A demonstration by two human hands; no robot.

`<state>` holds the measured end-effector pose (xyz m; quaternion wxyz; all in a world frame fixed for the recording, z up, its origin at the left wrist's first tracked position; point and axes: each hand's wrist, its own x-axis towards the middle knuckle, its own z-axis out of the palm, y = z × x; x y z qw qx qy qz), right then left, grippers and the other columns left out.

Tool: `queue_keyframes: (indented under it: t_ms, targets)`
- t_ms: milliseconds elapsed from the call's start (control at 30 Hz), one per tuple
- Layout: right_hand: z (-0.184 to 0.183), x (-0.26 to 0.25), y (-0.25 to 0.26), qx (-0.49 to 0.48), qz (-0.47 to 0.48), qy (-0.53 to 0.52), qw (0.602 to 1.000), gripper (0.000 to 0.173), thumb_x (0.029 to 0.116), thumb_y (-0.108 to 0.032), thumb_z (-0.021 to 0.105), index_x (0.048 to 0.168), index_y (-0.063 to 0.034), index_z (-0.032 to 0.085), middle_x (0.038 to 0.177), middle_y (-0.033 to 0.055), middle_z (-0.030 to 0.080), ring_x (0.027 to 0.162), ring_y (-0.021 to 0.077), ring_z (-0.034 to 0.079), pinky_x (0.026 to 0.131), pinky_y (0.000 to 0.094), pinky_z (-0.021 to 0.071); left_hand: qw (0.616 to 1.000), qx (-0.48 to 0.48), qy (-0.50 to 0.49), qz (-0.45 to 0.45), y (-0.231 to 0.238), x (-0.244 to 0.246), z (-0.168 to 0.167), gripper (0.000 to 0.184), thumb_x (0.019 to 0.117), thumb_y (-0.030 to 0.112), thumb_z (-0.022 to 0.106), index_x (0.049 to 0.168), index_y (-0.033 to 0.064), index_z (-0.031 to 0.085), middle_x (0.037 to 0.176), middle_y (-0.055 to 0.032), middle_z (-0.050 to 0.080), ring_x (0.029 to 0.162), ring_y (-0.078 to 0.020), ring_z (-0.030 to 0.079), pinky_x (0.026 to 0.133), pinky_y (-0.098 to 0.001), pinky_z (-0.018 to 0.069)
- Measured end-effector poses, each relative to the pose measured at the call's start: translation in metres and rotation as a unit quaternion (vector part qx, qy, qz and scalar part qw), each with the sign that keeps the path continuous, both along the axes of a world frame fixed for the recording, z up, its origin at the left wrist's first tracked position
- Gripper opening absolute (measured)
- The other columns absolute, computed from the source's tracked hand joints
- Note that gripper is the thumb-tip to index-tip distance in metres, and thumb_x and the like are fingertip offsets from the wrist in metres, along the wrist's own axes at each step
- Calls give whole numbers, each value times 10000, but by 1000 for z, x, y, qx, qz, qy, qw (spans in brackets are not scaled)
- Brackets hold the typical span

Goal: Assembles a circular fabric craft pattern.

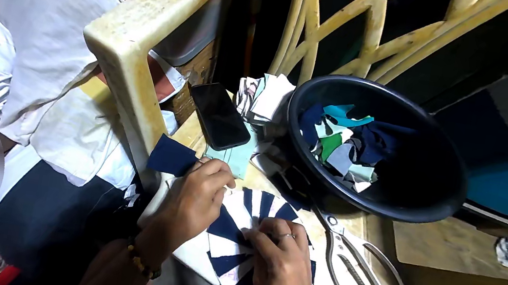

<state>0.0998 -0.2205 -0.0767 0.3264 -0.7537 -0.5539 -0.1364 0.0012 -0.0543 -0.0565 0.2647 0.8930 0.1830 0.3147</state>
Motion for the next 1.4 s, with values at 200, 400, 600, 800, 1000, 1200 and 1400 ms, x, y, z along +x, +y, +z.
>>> queue_keyframes:
  t_ms: [200,400,600,800,1000,1200,1400]
  targets:
    - [1,1,0,8,2,0,1000,247,851,-61,569,810,-159,793,877,58,675,902,267,618,751,358,495,998,24,-9,-63,3,-1,-3,275,890,-40,529,930,69,778,987,-57,741,989,-209,676,856,-324,548]
    - [1,1,-1,6,1,-1,1000,252,847,-60,564,807,-157,793,874,55,672,902,260,615,752,347,491,990,25,38,-130,1,-2,-2,229,912,-34,580,968,42,789,972,-92,726,964,-239,663,876,-340,528]
    - [1,0,-1,2,0,3,1000,252,845,-61,566,818,-155,799,878,54,671,906,260,611,754,346,486,986,10,115,-124,1,-2,5,201,942,-1,596,993,26,789,1005,-121,715,1011,-289,649,901,-384,521]
    - [3,-1,-2,-9,13,3,1000,225,809,-64,587,809,-125,803,924,76,698,915,288,629,738,380,503,983,-4,128,-129,2,-4,7,198,937,6,608,1018,23,787,1027,-122,718,1050,-289,642,933,-393,508]
    - [12,-1,-12,-54,23,-2,998,326,785,6,573,912,-149,830,1128,107,717,984,327,638,768,419,516,984,4,125,-128,3,-6,7,209,920,2,618,1034,35,789,1065,-107,729,1069,-283,649,937,-388,516]
    - [13,7,-15,-7,14,47,999,243,878,-103,567,897,-167,800,1004,63,697,1009,267,606,853,365,488,995,18,26,-97,9,-7,-3,263,898,7,534,971,79,776,1045,-41,742,1035,-201,661,874,-323,543]
    - [3,5,-9,-1,14,55,998,192,878,-203,615,870,-176,806,995,50,686,1017,238,590,863,316,473,991,21,27,-126,7,-9,-4,243,873,24,550,931,80,780,1025,-28,748,1018,-188,660,867,-314,535]
